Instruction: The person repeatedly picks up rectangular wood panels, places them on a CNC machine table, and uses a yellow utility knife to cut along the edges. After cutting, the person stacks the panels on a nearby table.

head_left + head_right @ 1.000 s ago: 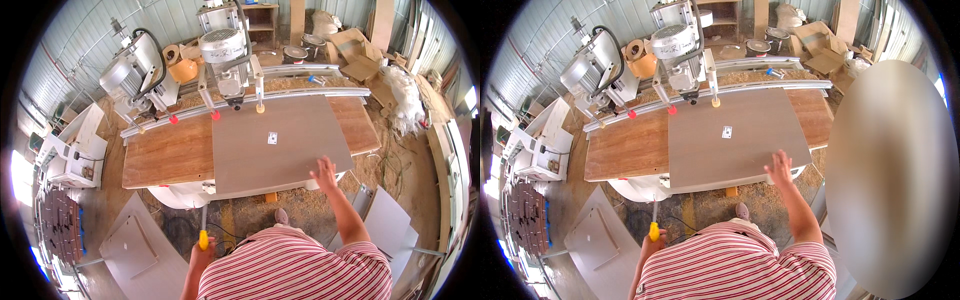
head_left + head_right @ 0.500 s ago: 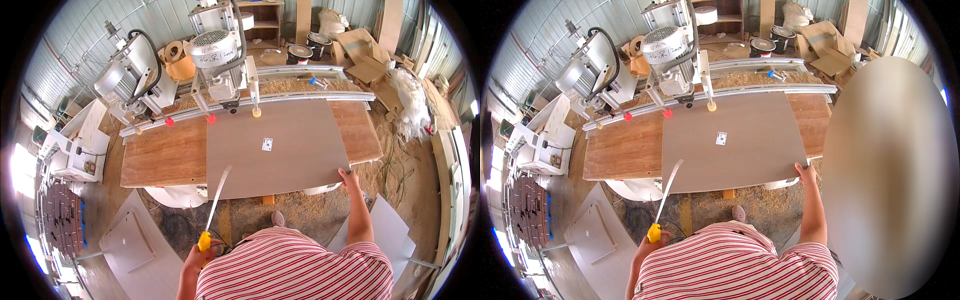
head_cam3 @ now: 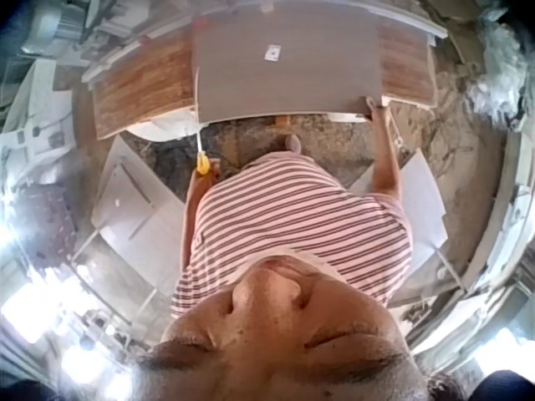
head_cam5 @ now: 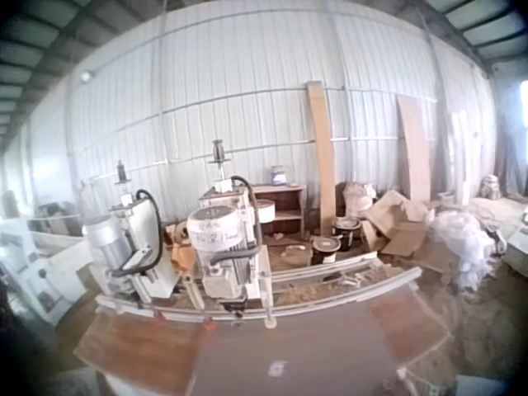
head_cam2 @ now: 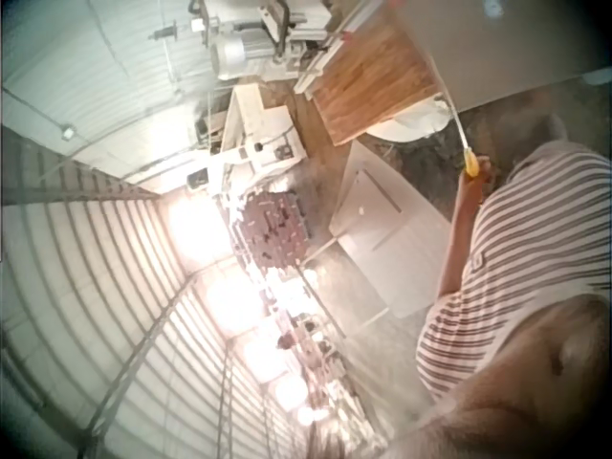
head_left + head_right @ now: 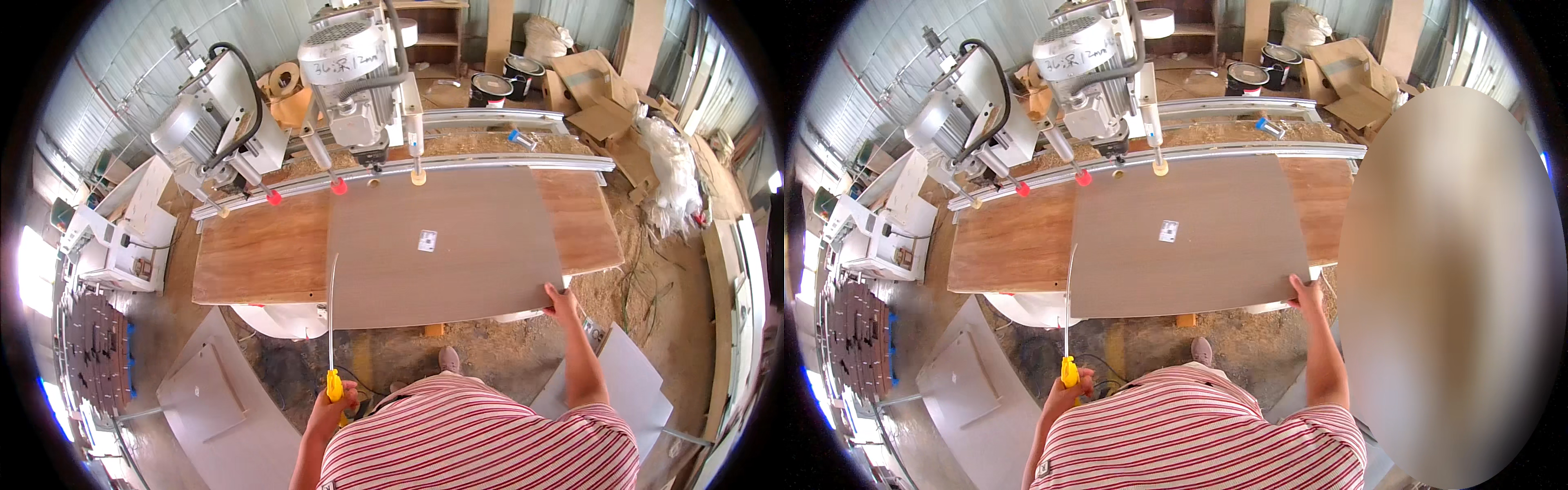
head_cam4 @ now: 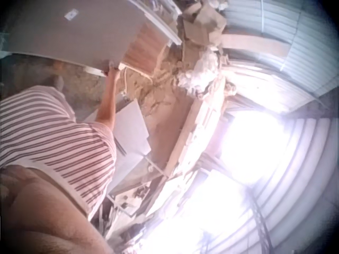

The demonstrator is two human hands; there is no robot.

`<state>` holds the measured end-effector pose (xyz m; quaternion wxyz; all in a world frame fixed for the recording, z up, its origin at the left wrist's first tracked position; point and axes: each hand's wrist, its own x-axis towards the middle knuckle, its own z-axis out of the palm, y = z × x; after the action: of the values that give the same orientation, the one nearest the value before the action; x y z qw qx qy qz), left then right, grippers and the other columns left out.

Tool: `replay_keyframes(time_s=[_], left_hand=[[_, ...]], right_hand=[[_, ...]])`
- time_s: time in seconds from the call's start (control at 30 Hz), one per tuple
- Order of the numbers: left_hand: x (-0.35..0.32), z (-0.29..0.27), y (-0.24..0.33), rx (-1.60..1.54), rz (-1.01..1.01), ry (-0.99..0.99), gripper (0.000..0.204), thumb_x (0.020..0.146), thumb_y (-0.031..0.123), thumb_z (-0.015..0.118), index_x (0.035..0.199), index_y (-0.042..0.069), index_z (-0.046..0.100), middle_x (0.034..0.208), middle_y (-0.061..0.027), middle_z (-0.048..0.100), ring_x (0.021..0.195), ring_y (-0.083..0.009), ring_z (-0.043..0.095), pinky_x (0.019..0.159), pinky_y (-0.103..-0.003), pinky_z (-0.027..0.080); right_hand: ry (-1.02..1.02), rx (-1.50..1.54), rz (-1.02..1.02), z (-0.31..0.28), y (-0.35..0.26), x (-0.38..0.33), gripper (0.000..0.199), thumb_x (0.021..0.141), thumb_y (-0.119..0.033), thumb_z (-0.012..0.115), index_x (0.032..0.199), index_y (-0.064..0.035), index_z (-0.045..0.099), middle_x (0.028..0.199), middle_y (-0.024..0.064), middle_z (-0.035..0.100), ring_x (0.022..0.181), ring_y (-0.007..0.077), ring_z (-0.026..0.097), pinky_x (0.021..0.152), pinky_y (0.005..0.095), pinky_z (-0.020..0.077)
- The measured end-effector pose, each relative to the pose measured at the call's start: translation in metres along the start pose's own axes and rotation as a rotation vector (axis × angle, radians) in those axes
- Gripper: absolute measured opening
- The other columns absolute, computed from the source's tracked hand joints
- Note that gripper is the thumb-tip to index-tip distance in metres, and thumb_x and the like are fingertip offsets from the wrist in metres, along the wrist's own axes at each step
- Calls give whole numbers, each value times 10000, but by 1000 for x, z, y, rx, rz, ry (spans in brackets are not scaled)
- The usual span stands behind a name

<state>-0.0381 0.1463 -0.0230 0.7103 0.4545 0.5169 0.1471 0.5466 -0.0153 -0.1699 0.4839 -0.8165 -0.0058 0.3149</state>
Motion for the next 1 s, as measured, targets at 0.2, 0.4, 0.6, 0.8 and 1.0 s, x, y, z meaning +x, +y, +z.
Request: replay_keyframes(time_s=[0.2,0.4,0.6,0.8,1.0], left_hand=[[-1,-1,0,-39,-119,-32,251,944,151,644,1159,38,579,902,-57,647,875,-163,641,757,-311,529],[-14,-26,-12,-29,-134,-22,258,950,179,645,1163,60,561,969,-64,650,924,-156,629,712,-327,547],[-30,-66,-39,34,-110,-12,253,953,204,647,1151,64,578,968,-48,667,908,-137,627,731,-301,515],[-43,-95,-62,-88,-178,20,257,948,216,658,1128,48,584,911,-40,655,870,-142,619,742,-292,497],[-50,-103,-53,-107,-188,7,254,948,205,658,1113,26,585,910,-53,640,874,-155,617,785,-297,500]], right_hand=[[-119,3,25,83,-16,-55,647,815,-387,783,1099,145,546,1066,199,619,821,250,679,561,339,629],[-214,-10,52,185,-28,-120,666,783,-381,812,1054,169,551,882,215,641,559,223,673,438,303,600],[-368,-260,20,259,-40,-168,688,782,-518,768,853,141,585,679,140,644,502,162,654,389,264,531],[-287,-207,-35,293,-33,-189,635,777,-535,765,716,63,560,596,87,591,460,141,612,377,261,501],[-235,-184,-39,296,-29,-191,599,770,-506,785,704,39,547,585,53,547,421,115,520,363,265,421]])
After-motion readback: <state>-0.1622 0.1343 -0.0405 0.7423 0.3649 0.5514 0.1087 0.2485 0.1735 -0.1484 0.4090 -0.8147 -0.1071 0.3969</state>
